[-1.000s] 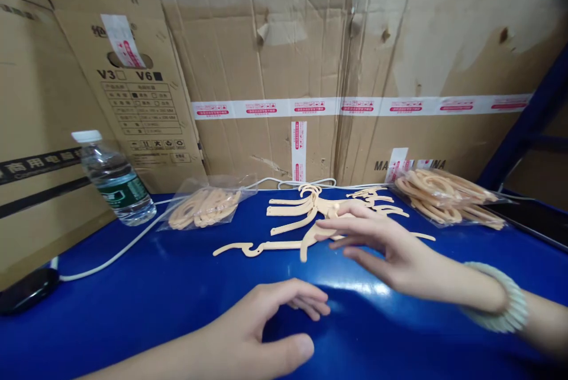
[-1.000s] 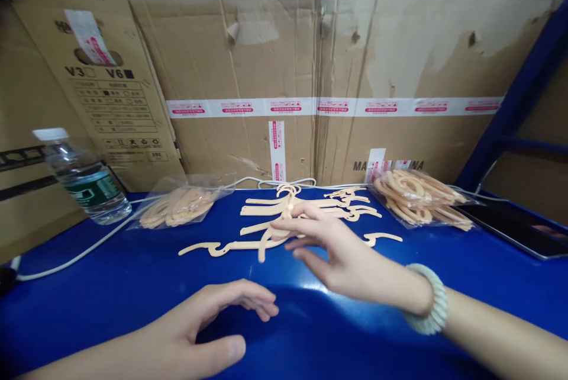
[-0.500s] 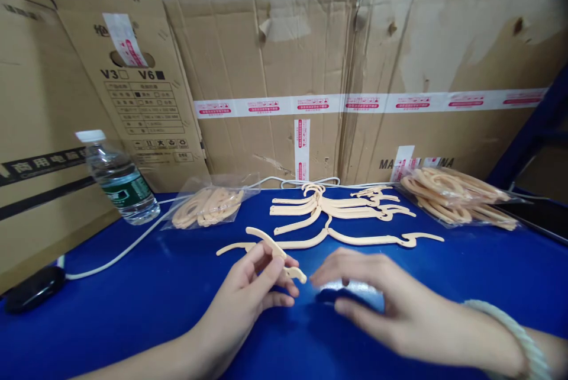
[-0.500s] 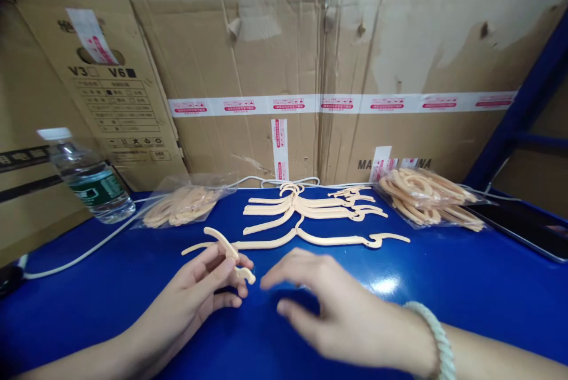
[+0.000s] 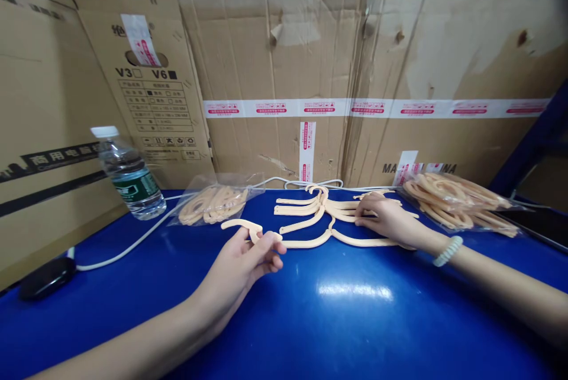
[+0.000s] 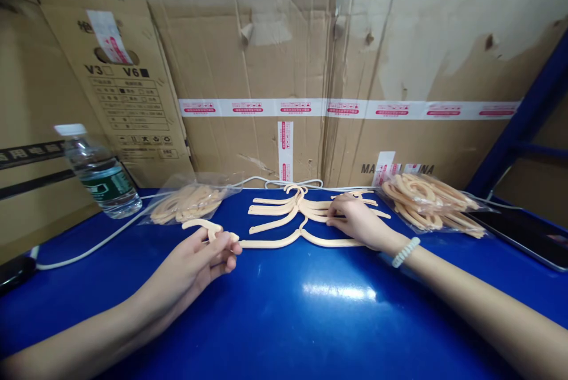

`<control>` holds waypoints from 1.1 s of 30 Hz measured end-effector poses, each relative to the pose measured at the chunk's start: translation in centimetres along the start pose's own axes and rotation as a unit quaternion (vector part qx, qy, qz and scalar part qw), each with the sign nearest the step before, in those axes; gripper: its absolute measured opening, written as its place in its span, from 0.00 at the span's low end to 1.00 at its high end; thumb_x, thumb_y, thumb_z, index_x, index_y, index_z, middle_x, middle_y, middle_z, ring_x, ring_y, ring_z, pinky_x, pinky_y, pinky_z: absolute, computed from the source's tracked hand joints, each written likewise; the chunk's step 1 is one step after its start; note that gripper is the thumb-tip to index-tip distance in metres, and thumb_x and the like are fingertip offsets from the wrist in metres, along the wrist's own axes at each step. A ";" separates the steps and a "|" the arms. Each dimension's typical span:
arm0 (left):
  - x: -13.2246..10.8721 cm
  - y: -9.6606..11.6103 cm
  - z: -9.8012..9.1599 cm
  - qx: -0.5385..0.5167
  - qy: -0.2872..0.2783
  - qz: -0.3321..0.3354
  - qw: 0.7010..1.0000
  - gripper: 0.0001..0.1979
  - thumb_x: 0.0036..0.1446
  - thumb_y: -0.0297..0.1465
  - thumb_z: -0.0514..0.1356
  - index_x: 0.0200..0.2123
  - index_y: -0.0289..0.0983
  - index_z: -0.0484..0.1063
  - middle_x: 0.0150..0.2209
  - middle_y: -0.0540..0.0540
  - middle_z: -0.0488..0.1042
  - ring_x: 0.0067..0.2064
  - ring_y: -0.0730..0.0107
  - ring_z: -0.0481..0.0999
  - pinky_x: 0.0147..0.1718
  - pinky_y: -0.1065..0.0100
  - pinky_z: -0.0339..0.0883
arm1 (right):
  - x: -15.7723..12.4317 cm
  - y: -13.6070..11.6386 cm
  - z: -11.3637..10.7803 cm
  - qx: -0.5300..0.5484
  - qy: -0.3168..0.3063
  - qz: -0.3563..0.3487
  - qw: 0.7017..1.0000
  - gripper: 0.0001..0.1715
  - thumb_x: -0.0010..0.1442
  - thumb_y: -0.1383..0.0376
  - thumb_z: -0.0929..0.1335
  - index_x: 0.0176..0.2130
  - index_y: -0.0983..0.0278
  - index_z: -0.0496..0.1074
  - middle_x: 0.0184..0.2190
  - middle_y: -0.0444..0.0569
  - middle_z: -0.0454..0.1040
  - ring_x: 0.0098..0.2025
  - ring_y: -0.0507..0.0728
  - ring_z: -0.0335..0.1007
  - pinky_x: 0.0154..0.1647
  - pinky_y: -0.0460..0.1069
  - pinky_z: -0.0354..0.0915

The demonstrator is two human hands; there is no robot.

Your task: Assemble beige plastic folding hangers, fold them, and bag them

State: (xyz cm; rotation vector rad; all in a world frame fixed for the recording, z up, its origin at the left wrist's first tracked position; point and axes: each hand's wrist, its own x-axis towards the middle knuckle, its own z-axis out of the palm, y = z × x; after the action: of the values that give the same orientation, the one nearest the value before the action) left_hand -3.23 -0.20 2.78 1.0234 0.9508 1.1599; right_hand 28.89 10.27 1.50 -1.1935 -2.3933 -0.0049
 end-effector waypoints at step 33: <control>0.8 -0.3 -1.0 -0.131 -0.099 -0.080 0.983 0.16 0.49 0.32 0.73 0.29 0.35 0.68 0.39 0.47 0.74 0.37 0.70 0.75 0.41 0.67 0.67 | -5.6 -4.5 -2.4 0.120 0.140 -0.028 0.982 0.06 0.62 0.64 0.67 0.41 0.55 0.74 0.36 0.46 0.77 0.37 0.58 0.74 0.37 0.51 0.69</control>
State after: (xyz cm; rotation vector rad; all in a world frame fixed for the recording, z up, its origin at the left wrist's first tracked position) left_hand -4.04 0.71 2.21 0.8167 0.6872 0.9989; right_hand 29.35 2.69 2.29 -0.9458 -2.1121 0.0901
